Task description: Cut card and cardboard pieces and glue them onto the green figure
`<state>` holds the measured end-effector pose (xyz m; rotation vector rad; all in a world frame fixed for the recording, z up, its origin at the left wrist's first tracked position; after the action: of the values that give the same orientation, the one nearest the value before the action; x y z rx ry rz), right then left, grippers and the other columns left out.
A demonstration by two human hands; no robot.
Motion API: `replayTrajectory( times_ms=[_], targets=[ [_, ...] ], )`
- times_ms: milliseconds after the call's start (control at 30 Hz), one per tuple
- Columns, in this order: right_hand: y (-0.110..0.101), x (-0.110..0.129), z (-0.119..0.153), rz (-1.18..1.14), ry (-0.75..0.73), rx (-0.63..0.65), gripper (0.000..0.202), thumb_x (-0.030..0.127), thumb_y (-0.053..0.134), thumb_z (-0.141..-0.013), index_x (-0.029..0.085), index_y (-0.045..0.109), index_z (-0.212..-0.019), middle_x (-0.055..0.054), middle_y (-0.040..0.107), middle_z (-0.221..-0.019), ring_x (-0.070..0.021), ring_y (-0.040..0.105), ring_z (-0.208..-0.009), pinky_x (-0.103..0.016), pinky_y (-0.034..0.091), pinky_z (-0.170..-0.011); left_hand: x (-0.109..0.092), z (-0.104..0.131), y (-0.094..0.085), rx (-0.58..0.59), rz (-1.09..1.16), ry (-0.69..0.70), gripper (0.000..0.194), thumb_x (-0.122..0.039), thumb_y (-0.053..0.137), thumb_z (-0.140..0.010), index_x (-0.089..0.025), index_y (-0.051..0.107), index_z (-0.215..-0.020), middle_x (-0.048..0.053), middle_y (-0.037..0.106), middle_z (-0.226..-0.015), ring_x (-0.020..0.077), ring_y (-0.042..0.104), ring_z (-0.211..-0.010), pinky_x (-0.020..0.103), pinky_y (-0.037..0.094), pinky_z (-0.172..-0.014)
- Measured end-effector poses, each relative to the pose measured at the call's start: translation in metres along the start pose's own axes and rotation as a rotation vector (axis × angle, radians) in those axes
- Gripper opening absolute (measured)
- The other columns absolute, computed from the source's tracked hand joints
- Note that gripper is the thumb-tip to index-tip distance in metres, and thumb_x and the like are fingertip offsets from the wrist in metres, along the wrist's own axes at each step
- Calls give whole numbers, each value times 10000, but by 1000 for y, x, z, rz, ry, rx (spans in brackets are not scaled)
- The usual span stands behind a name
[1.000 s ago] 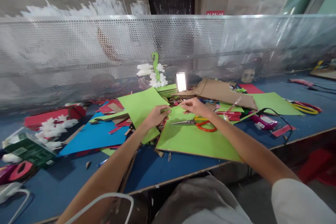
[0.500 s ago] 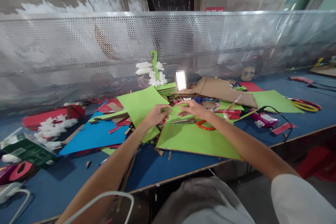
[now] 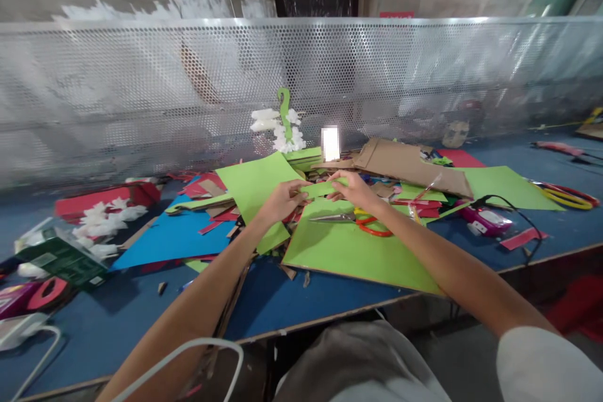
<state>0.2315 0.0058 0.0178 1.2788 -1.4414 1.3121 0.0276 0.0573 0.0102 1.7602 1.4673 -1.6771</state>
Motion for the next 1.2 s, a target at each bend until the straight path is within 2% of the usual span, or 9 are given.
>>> replayTrajectory(
  times_ms=[200,367,467,533,600,700,833,1000,1200],
  targets=[
    [-5,-4,-2,-56,22,-31,67,170,618,-1020,178,610,-1086,-25,743,-738,-169,790,-756,-291,664,-783,1,1,-3,18,77,20,779,-619,809,-771,-113,667,-1346,71,754,-870,239,771,-860,390,627,-842],
    [1,0,0,-46,-54,16,69,186,615,-1007,175,622,-1074,-76,757,-987,-175,795,-783,-294,668,-765,-4,4,-3,-27,-83,33,706,-610,715,-867,-96,698,-1351,78,769,-821,219,741,-739,320,593,-698],
    [1,4,2,81,-83,12,96,204,613,-994,164,671,-1059,-113,748,-1159,-180,786,-817,-292,662,-744,-7,5,-13,-62,-231,49,621,-563,683,-895,-107,732,-1313,67,772,-793,210,695,-660,303,553,-625],
    [0,7,2,216,-115,20,103,211,642,-967,155,716,-1014,-114,770,-1135,-207,776,-888,-300,651,-770,-11,5,-21,-69,-360,59,550,-524,652,-915,-135,751,-1291,56,766,-767,223,692,-672,309,552,-641],
    [-1,8,1,342,-134,46,110,209,671,-942,145,750,-983,-115,797,-1067,-238,765,-967,-317,629,-835,-16,6,-26,-61,-498,76,473,-465,594,-950,-171,758,-1282,65,783,-832,242,718,-765,321,568,-728],
    [-5,3,-3,491,-143,67,123,187,683,-917,139,782,-972,-121,815,-1043,-252,767,-974,-330,596,-894,-22,9,-30,-63,-771,130,455,-347,523,-976,-182,707,-1358,124,774,-1167,282,721,-1042,377,547,-961],
    [-11,-7,-8,627,-139,113,144,151,684,-885,154,808,-958,-119,822,-1048,-263,775,-960,-323,586,-874,-9,17,-26,8,-1197,118,661,-195,552,-901,-133,496,-1557,211,524,-1563,371,512,-1420,504,387,-1187],
    [-12,-13,-9,687,-130,143,145,188,725,-861,179,822,-969,-104,826,-1036,-263,777,-938,-301,582,-823,15,22,-18,123,-1376,90,845,-96,579,-784,-155,408,-1609,191,376,-1680,405,323,-1552,604,221,-1263],
    [-12,-16,-11,672,-135,141,132,234,752,-847,172,810,-948,-92,825,-968,-234,760,-868,-272,551,-751,-1,16,-27,-113,-1368,111,673,-39,462,-861,-127,529,-1525,200,703,-1363,358,524,-1426,569,280,-1245]
  ],
)
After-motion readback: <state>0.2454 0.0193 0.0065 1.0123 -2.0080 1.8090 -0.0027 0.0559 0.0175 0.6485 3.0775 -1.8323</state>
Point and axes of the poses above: each hand's wrist, its own z-axis away from the middle knuckle, its own y-axis out of the palm, x = y × z, the point moved 5 cm from there along -z, towards the middle knuckle
